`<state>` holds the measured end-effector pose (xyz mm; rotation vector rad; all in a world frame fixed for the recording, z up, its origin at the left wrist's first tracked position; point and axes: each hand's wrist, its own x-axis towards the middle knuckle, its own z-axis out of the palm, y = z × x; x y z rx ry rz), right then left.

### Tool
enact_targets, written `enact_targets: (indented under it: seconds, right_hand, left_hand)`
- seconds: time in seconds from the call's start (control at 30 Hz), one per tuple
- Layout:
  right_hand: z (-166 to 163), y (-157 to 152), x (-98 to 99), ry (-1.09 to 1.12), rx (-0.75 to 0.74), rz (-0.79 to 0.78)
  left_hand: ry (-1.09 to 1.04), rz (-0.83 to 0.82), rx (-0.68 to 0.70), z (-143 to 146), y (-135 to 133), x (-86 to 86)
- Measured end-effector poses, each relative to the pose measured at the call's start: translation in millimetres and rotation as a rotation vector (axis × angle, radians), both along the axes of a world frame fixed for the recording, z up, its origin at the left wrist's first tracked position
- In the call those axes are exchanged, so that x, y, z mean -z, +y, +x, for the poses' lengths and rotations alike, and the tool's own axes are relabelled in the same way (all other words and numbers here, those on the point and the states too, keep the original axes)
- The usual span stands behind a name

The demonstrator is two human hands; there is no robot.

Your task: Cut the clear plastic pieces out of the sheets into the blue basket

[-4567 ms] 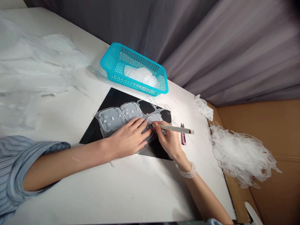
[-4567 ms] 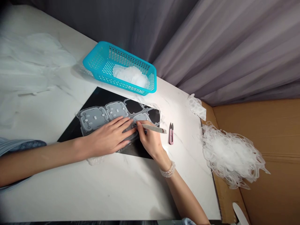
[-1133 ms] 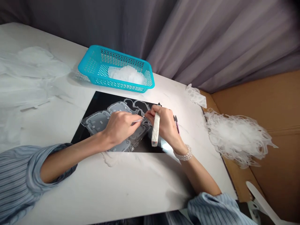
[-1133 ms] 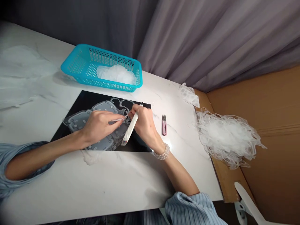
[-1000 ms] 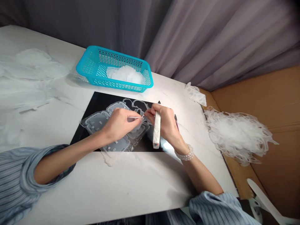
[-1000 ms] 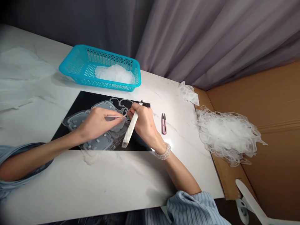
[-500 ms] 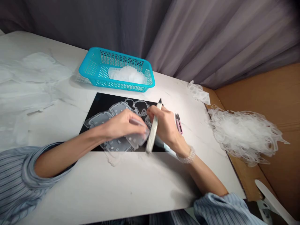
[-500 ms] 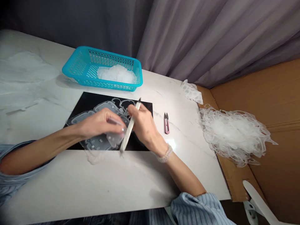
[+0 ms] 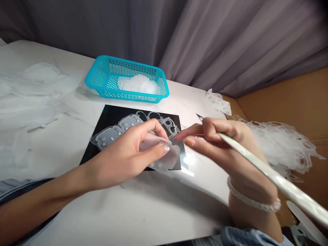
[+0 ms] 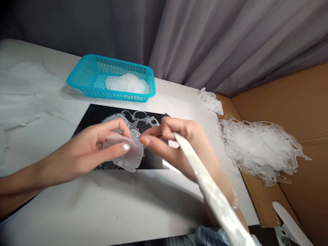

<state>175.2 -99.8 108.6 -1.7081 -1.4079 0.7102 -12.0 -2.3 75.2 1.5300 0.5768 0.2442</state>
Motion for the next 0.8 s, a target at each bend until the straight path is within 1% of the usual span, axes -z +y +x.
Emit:
enact_targets:
  seconds: [0.07,0.1,0.2,0.37,0.53,0.6,0.7,0.77,0.8]
  right_hand:
    - [-11,-6,-8.2,0.095,-0.049,-0.019]
    - [-14,-8,-10.1,0.133,-0.050,-0.020]
    - [-18,-11,-10.3,0.195,0.013,0.005]
    - [-28,-14,-6.0,0.168,0.151,0.160]
    - [-34,-16,-5.8,0.113,0.210,0.244]
    - [-29,-16,-6.5,0.117,0.175,0.239]
    - [-22,-14,-4.7,0.128,0.038,0.152]
    - [-23,-13,0.2,0.109,-0.050,0.083]
    - [-24,-12,4.2,0.093,-0.084,0.056]
  left_hand:
    - [-0.003,-0.008,-0.021,-3,-4,-6.3]
    - [-0.004,-0.008,-0.026,-4,-5,-8.9]
    - [-0.010,0.009,-0.041,-6,-6,-12.7]
    - [-0.034,0.072,-0.030,-7,-3,-7.4]
    - [-0.057,0.109,-0.048,-8,-1,-5.1]
    - [-0.065,0.134,-0.062,-8,-1,-6.5]
    - [-0.033,0.184,-0.068,-7,-3,-5.4]
    - [0.012,0.241,-0.055,-6,-6,2.3]
    - [0.027,0.284,-0.052,-5,-7,9.2]
